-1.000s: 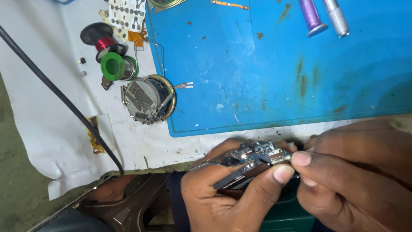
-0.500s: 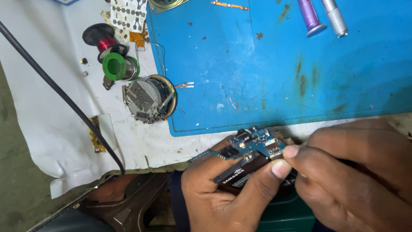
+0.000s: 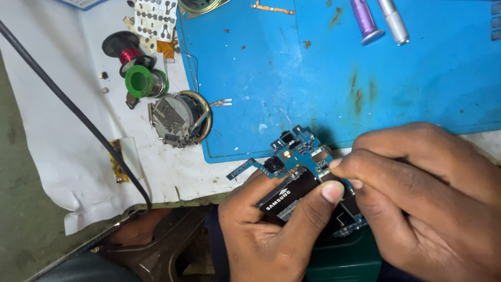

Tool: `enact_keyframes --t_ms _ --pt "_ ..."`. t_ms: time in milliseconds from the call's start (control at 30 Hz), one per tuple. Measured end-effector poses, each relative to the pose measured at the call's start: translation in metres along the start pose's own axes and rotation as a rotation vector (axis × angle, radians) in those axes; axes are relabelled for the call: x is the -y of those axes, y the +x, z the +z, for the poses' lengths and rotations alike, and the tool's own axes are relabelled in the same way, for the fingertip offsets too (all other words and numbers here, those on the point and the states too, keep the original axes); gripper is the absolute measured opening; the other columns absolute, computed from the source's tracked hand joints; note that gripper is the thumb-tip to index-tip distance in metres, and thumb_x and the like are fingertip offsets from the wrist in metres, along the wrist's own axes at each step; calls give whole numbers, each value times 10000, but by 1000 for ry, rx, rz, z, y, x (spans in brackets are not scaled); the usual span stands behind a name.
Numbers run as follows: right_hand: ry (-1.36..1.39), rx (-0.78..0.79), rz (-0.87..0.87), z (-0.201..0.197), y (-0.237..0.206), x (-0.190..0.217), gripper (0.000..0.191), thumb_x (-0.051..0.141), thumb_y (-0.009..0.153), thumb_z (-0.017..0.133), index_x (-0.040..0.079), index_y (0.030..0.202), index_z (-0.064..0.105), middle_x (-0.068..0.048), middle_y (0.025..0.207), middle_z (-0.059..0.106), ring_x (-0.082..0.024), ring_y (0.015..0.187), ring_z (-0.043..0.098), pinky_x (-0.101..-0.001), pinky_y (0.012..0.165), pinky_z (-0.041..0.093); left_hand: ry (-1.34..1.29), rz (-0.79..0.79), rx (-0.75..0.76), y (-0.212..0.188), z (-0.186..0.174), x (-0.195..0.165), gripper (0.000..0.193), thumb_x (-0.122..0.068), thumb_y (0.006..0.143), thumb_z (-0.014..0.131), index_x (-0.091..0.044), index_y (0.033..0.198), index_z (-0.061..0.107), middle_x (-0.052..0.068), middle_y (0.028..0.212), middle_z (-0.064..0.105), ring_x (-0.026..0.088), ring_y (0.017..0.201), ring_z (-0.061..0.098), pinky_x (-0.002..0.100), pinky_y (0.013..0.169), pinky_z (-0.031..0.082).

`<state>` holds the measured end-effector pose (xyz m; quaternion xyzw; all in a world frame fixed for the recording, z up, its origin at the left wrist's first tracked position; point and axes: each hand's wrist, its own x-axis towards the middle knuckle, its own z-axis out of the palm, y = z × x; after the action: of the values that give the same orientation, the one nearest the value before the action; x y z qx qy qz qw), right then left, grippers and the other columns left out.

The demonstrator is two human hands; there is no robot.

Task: The person sits on the floor holding a Samsung phone motherboard with battery attached and works on it on their lap. They manipulate small components and connectors on the board by hand and with tweezers, then use a soldering iron on the board and continue adjusting components with a pick tool.

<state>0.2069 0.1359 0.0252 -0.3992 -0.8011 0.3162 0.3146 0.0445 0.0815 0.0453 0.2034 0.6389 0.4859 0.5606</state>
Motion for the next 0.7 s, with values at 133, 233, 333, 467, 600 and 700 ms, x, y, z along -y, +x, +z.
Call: enact_keyframes --t_ms 133,233,333,467,600,700 --pt "-19 0 21 -1 -4 -1 215 -7 860 739 37 1065 691 -124 1001 668 -141 773 695 -285 637 519 -5 -19 -2 1 -1 1 231 -26 815 832 24 1039 801 77 897 803 81 811 701 240 739 577" --pt "-10 -4 23 -1 -5 -3 203 40 875 746 21 1069 689 -128 1003 664 -119 760 692 -278 628 513 23 3 3 1 -2 2 198 -25 821 836 30 1009 804 80 890 807 84 808 707 242 738 580" --pt "-50 -20 -29 0 -7 -3 206 63 876 752 3 1064 691 -134 976 657 -125 744 680 -289 627 515 12 -2 14 1 -3 3 189 -24 832 832 27 1012 803 83 896 811 86 814 719 245 742 587" --pt "-59 -43 -38 2 -9 0 205 76 874 761 7 1057 697 -132 968 654 -138 739 666 -295 632 510 28 5 21 0 -3 3 191 -18 830 829 21 1015 807 79 892 814 87 808 725 247 738 594" --pt "-61 -53 -7 2 -8 5 207 79 868 764 2 1052 706 -136 958 660 -147 734 663 -280 606 539 41 30 18 1 -3 2 199 -19 822 830 17 1017 808 75 884 812 85 804 721 247 735 595" --pt "-98 -83 -32 3 -4 7 203 73 868 768 -11 1043 707 -145 942 669 -179 760 670 -310 638 543 42 43 34 1 -2 1 194 -20 830 830 20 1018 809 75 891 811 84 811 722 247 740 597"
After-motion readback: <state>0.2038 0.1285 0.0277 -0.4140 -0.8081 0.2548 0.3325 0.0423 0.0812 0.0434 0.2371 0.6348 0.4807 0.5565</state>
